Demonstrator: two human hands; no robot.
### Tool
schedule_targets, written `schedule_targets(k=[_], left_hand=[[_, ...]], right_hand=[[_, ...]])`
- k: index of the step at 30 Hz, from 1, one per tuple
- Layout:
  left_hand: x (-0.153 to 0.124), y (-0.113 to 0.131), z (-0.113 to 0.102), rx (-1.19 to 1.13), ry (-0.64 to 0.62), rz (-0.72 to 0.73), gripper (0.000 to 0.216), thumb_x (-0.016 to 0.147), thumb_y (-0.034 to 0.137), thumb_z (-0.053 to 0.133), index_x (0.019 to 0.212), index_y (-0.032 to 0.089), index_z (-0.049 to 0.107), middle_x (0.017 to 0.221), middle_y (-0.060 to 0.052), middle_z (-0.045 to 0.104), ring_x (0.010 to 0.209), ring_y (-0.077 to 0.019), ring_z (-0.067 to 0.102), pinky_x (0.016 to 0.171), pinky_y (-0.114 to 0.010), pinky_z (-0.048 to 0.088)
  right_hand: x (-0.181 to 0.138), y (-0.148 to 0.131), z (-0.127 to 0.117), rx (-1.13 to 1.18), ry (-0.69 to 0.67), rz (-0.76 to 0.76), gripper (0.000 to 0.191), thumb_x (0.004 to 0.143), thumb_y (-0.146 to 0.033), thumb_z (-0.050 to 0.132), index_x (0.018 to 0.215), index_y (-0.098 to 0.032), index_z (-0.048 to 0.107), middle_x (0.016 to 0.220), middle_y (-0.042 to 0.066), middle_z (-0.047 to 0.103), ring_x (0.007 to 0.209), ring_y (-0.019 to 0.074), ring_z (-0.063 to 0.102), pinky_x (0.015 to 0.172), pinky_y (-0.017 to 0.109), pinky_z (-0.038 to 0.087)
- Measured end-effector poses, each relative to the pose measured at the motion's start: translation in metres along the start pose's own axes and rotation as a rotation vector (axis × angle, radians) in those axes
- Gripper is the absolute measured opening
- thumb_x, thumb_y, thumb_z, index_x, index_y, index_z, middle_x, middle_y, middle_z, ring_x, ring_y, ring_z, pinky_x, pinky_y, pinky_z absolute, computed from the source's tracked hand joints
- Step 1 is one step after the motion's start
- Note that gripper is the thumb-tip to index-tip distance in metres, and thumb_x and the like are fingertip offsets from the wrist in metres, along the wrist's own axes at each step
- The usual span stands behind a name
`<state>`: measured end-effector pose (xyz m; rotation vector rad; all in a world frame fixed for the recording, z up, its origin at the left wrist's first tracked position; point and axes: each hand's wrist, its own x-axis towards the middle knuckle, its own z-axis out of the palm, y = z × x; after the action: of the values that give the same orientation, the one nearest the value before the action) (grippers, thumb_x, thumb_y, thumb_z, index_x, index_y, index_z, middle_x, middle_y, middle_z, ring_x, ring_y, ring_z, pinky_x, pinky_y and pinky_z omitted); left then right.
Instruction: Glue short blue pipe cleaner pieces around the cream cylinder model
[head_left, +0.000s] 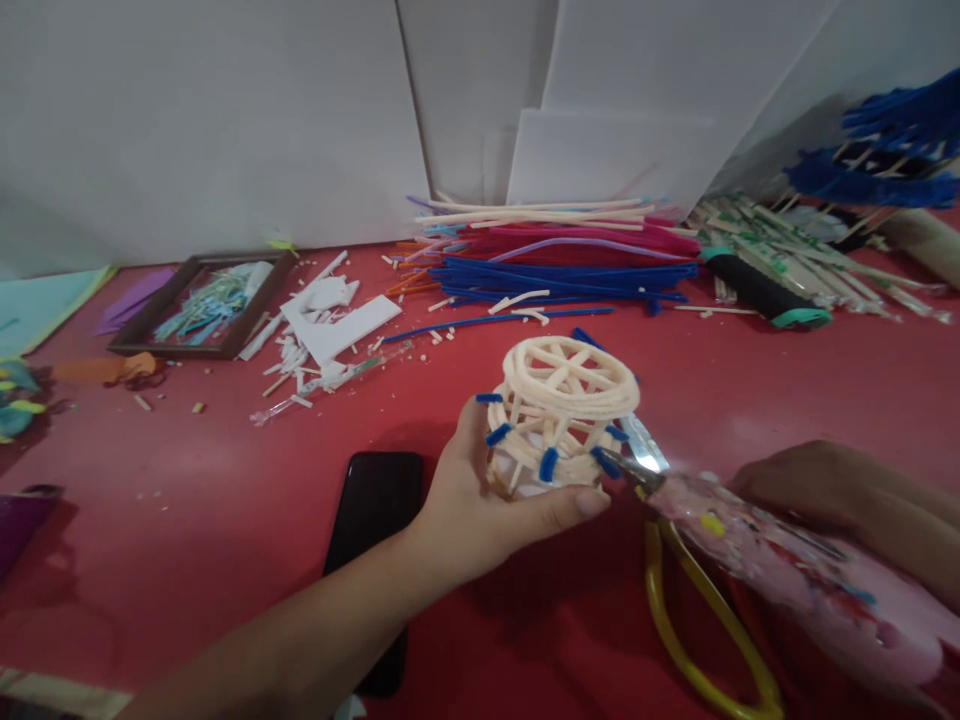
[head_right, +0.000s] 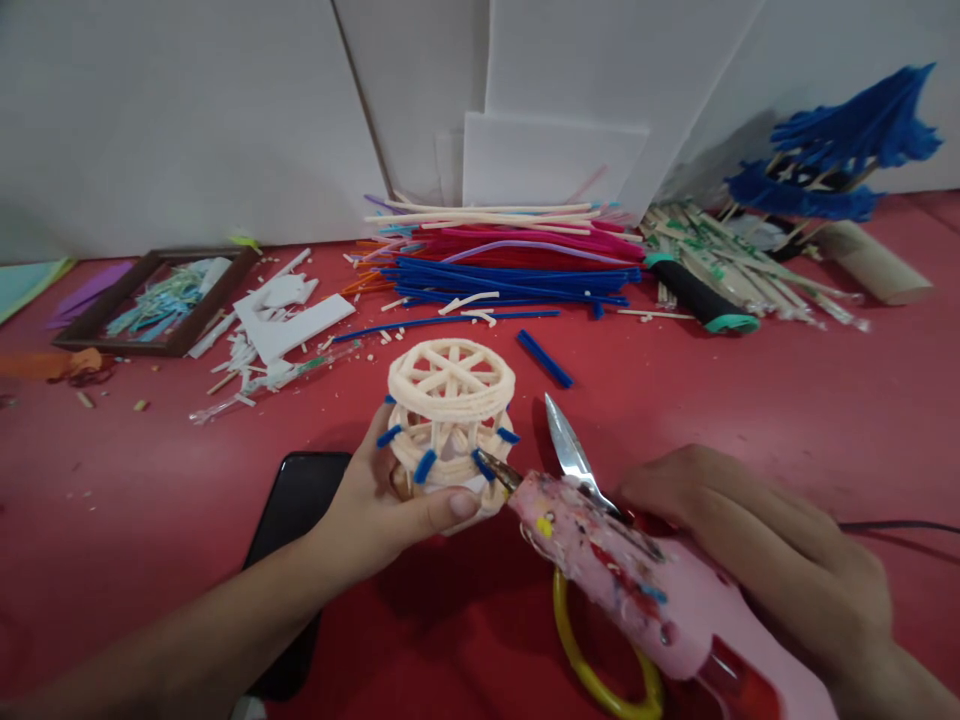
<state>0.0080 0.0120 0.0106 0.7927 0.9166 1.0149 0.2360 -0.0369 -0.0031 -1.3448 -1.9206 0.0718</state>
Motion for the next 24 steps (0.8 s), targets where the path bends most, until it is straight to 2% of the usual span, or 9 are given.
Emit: schedule_targets(k=[5, 10, 15, 20, 24], left_hand=[[-0.0028, 0.0054, 0.0042, -0.014, 0.044, -0.046, 0.066, 0.055, 0.020, 0.095, 0.107, 0.019, 0.055, 0.110, -0.009, 0.077, 0.106, -0.0276, 0.074, 0.095, -0.040, 0.059], [-0.0035, 0.0068, 0.0059, -0.016, 0.056, -0.051, 0.064, 0.055, 0.019, 0.094, 0.107, 0.019, 0.055, 0.109, -0.009, 0.077, 0.106, -0.0286, 0.074, 0.097, -0.043, 0.058], [-0.0014, 0.0051, 0.0034, -0.013, 0.051, -0.028, 0.062, 0.057, 0.021, 0.094, 0.106, 0.019, 0.057, 0.108, -0.010, 0.078, 0.105, -0.0295, 0.075, 0.096, -0.044, 0.059], [0.0021, 0.0040, -0.0011, -0.003, 0.016, -0.030, 0.067, 0.051, 0.010, 0.094, 0.107, 0.018, 0.057, 0.109, -0.010, 0.078, 0.104, -0.0282, 0.075, 0.093, -0.040, 0.060], [0.0035, 0.0040, -0.0026, 0.014, 0.019, -0.020, 0.064, 0.055, 0.014, 0.093, 0.107, 0.019, 0.058, 0.108, -0.009, 0.078, 0.102, -0.0274, 0.075, 0.092, -0.040, 0.060]], right_hand=[[0.0008, -0.0021, -0.0021, -0.038, -0.023, -0.038, 0.019, 0.098, -0.034, 0.039, 0.099, -0.031, 0.058, 0.084, 0.006, 0.065, 0.073, 0.0222, 0.067, 0.069, 0.035, 0.055], [0.0015, -0.0007, -0.0051, -0.084, -0.066, -0.072, 0.017, 0.093, -0.039, 0.047, 0.103, -0.030, 0.057, 0.087, 0.008, 0.066, 0.075, 0.0236, 0.068, 0.070, 0.036, 0.056], [0.0018, 0.0008, -0.0066, -0.078, -0.062, -0.080, 0.019, 0.095, -0.038, 0.041, 0.104, -0.031, 0.057, 0.085, 0.008, 0.067, 0.076, 0.0262, 0.070, 0.072, 0.039, 0.056], [0.0012, 0.0013, -0.0054, -0.088, -0.063, -0.090, 0.019, 0.093, -0.037, 0.047, 0.106, -0.030, 0.059, 0.088, 0.009, 0.068, 0.081, 0.0264, 0.071, 0.076, 0.040, 0.057], [-0.0007, 0.0038, -0.0057, -0.103, -0.062, -0.103, 0.022, 0.096, -0.033, 0.040, 0.106, -0.030, 0.059, 0.092, 0.010, 0.069, 0.086, 0.0255, 0.070, 0.079, 0.039, 0.057]])
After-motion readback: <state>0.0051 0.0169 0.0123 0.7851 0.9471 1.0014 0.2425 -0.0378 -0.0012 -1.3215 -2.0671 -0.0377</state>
